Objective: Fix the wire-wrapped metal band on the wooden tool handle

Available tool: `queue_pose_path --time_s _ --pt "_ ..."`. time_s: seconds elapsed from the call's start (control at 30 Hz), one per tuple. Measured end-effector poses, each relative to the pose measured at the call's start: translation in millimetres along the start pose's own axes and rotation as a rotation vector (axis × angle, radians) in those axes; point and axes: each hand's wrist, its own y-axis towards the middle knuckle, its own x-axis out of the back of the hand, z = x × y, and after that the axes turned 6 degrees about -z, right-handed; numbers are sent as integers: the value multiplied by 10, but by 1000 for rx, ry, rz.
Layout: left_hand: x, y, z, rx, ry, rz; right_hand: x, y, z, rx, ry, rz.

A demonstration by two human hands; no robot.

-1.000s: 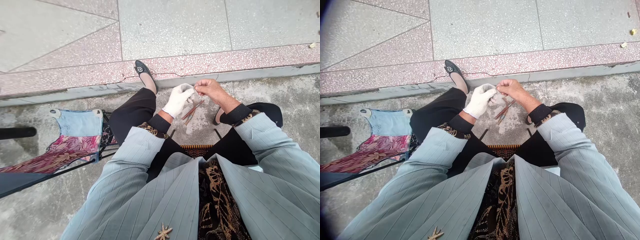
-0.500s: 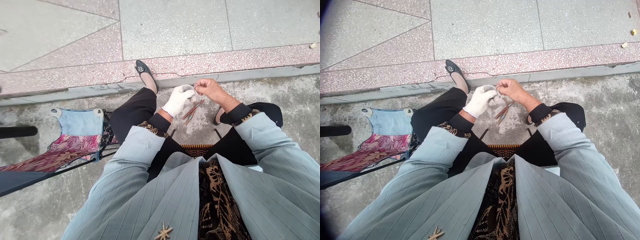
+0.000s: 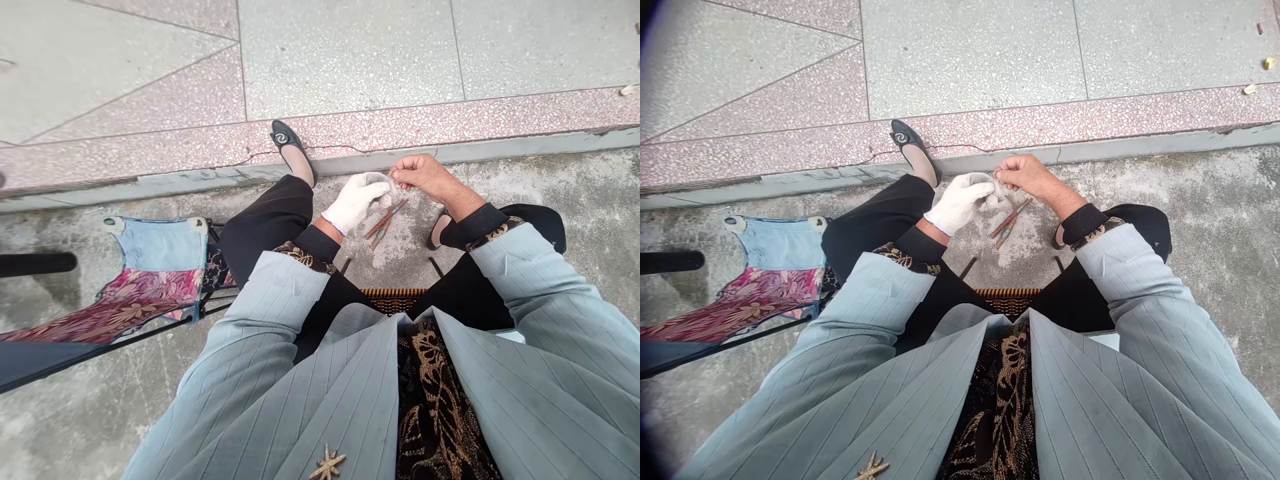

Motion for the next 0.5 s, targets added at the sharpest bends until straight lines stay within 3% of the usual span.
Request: queue_pose_path --time_s 0.23,0.4,0.5 --pt "20 8 29 12 13 -1 51 -3 23 33 -60 104" --pt "54 13 55 37 -58 119 134 35 11 299 -254 163" --pt "72 24 85 51 -87 129 199 68 -24 458 -418 192"
